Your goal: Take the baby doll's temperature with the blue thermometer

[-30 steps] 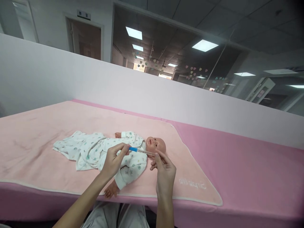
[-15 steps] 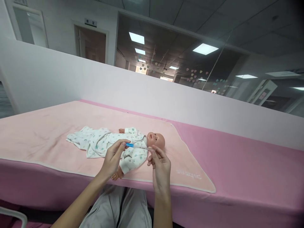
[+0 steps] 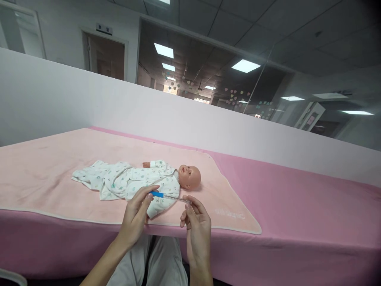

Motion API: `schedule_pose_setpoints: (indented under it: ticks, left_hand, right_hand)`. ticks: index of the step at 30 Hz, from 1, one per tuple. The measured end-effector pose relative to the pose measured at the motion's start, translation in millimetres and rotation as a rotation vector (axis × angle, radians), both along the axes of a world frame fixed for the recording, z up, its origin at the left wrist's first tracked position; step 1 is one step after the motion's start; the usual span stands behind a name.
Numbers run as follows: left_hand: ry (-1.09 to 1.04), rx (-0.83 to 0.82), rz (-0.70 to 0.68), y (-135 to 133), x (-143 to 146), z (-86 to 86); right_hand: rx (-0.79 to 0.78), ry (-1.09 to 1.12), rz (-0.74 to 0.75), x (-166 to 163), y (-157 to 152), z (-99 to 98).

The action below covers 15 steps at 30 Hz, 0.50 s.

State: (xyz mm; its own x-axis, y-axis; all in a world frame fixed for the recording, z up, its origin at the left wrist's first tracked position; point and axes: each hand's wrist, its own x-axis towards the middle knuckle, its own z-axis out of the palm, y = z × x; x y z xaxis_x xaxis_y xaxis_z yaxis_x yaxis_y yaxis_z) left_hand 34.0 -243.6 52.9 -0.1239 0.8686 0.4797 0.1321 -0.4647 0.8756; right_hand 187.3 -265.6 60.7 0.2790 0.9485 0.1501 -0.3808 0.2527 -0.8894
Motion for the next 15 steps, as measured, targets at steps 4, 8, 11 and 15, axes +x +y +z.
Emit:
schedule_pose_setpoints:
  ticks: [4,8,11,15]
  left_hand:
    - [-0.015,-0.006,-0.059,4,-4,-4.1]
    - [0.058,-0.088,-0.153,20,-9,-7.6]
    - [0.160,-0.108,-0.197,30,-14,-2.7]
    - [0.183,-0.067,-0.192,21,-21,17.2]
  right_hand:
    - [-0.009,-0.023,-0.002,-1,4,-2.9]
    - [-0.025,-0.179,-0.087,14,11,-20.5]
    - [-0.035,-0.406,-0.334,38,18,-51.3]
    - [0.039,-0.800,-0.743,69,29,-103.1]
